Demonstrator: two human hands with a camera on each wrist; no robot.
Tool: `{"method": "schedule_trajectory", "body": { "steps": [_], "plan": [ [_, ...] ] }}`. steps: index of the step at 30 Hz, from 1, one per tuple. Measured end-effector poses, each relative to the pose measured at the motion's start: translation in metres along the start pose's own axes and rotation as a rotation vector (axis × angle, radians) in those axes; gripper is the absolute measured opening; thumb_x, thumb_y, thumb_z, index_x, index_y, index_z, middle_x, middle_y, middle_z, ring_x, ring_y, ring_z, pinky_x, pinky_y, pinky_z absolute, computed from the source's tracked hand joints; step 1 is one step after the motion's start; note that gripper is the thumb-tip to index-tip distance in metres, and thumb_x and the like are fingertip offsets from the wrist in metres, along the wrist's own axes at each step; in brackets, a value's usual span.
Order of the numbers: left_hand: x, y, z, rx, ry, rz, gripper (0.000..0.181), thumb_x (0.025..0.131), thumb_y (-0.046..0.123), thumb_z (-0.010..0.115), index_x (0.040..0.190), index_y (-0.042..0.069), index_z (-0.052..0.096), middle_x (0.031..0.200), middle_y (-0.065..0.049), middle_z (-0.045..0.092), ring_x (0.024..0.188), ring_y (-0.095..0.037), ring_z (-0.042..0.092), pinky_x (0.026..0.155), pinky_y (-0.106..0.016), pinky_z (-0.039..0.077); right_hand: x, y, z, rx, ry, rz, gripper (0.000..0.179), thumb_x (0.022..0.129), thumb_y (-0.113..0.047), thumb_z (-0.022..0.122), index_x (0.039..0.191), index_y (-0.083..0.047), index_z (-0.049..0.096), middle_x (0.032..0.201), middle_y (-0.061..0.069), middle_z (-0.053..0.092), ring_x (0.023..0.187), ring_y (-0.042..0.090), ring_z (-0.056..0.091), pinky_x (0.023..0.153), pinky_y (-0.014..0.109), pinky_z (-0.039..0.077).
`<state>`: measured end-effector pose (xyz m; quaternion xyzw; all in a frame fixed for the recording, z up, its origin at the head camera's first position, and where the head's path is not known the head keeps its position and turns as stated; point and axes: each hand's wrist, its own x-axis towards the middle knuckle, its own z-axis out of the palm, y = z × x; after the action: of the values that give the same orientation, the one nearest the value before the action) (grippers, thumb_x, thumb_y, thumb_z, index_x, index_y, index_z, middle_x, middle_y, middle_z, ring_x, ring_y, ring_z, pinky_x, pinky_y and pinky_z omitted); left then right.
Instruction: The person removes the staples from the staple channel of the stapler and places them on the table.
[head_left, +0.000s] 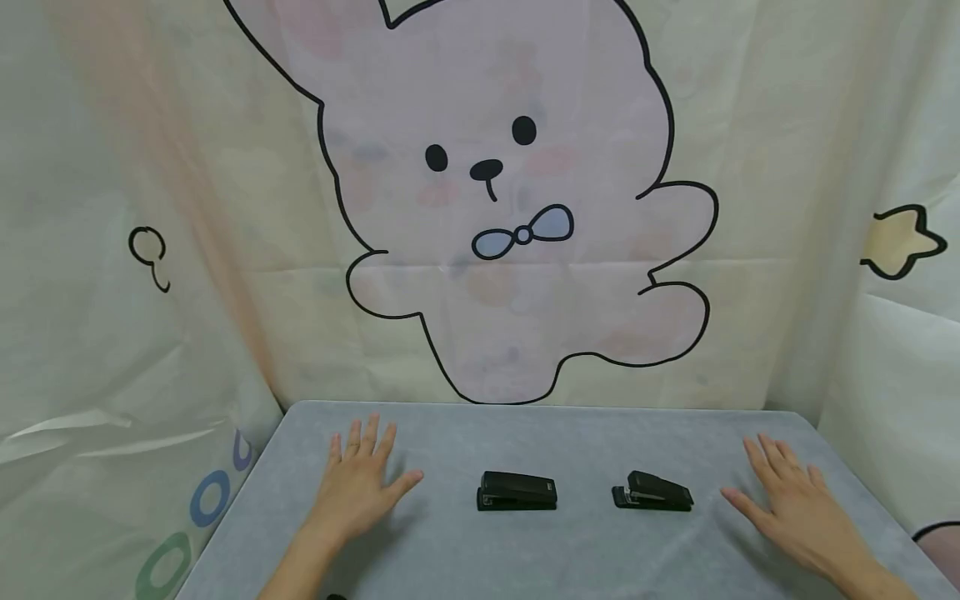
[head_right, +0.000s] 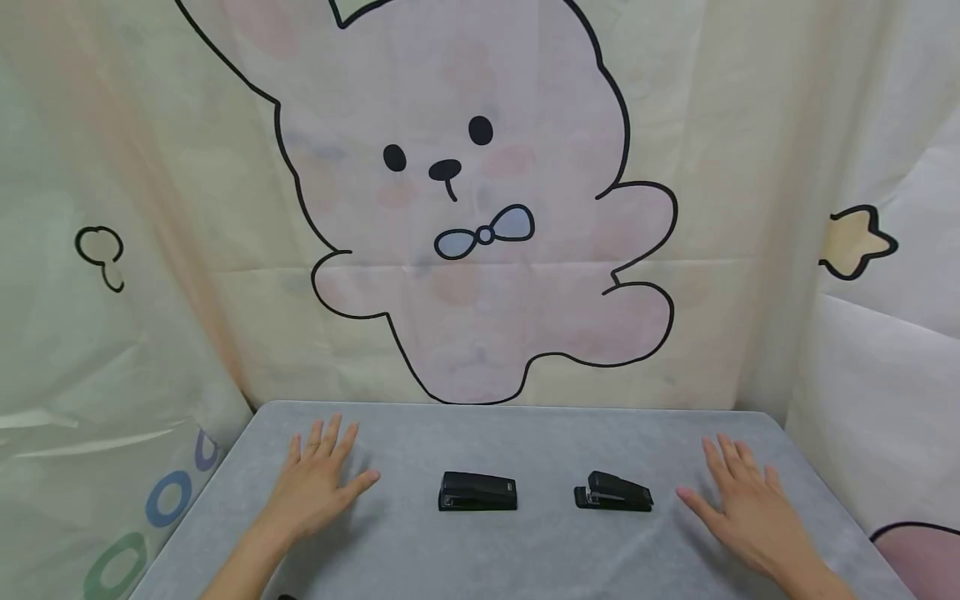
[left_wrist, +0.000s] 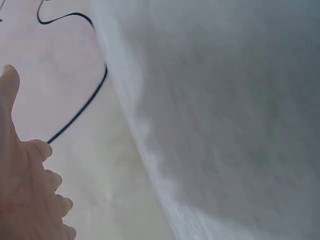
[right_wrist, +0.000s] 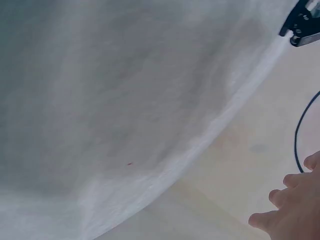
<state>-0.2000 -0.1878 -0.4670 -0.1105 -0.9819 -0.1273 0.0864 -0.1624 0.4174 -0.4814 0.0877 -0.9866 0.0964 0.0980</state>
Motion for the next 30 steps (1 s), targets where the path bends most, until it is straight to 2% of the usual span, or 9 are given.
{"method": "schedule_trajectory", "body": {
  "steps": [4,9,14,21,27,30],
  "plan": [
    [0.003,0.01,0.0,-0.028,0.035,0.018,0.089,0.097,0.07,0.056,0.16,0.009,0.042,0.169,-0.023,0.025,0.155,-0.05,0.016,0.119,-0.072,0.01,0.002,-0.01,-0.003,0.007,0.03,-0.024,0.091,0.104,-0.047,0.062,0.162,0.007,0.018,0.166,0.036,0.016,0.154,0.055,0.009,0.113,0.077,-0.004],
    [0.005,0.024,-0.001,-0.059,0.038,0.025,0.091,0.096,0.074,0.052,0.161,0.011,0.041,0.17,-0.021,0.022,0.157,-0.046,0.014,0.12,-0.071,0.008,0.007,-0.024,-0.006,0.016,0.081,-0.061,0.089,0.103,-0.046,0.064,0.162,0.006,0.022,0.165,0.034,0.022,0.155,0.051,0.01,0.114,0.077,0.0],
    [0.006,0.034,0.002,-0.09,0.059,0.043,0.089,0.096,0.071,0.057,0.16,0.011,0.042,0.17,-0.02,0.023,0.156,-0.046,0.016,0.12,-0.069,0.009,0.012,-0.038,-0.009,0.033,0.1,-0.088,0.088,0.103,-0.045,0.064,0.162,0.005,0.023,0.168,0.03,0.019,0.158,0.045,0.009,0.12,0.068,-0.005],
    [0.004,0.048,0.01,-0.127,0.076,0.068,0.088,0.095,0.07,0.061,0.159,0.012,0.045,0.169,-0.02,0.027,0.155,-0.046,0.02,0.119,-0.07,0.013,0.017,-0.061,-0.009,0.055,0.143,-0.137,0.086,0.1,-0.045,0.068,0.161,0.003,0.03,0.167,0.028,0.026,0.157,0.041,0.018,0.123,0.064,0.003],
    [0.004,0.059,0.014,-0.165,0.105,0.082,0.086,0.093,0.065,0.066,0.156,0.01,0.048,0.168,-0.021,0.03,0.155,-0.045,0.024,0.12,-0.069,0.014,0.023,-0.082,-0.011,0.085,0.162,-0.171,0.088,0.099,-0.045,0.069,0.163,0.0,0.029,0.166,0.026,0.03,0.154,0.043,0.025,0.126,0.052,0.004],
    [0.004,0.064,0.014,-0.167,0.122,0.091,0.086,0.092,0.066,0.066,0.156,0.01,0.049,0.167,-0.02,0.032,0.154,-0.044,0.027,0.12,-0.069,0.017,0.026,-0.093,-0.012,0.103,0.169,-0.181,0.088,0.098,-0.045,0.071,0.162,-0.001,0.031,0.165,0.026,0.032,0.148,0.049,0.034,0.122,0.06,0.017]
  ]
}}
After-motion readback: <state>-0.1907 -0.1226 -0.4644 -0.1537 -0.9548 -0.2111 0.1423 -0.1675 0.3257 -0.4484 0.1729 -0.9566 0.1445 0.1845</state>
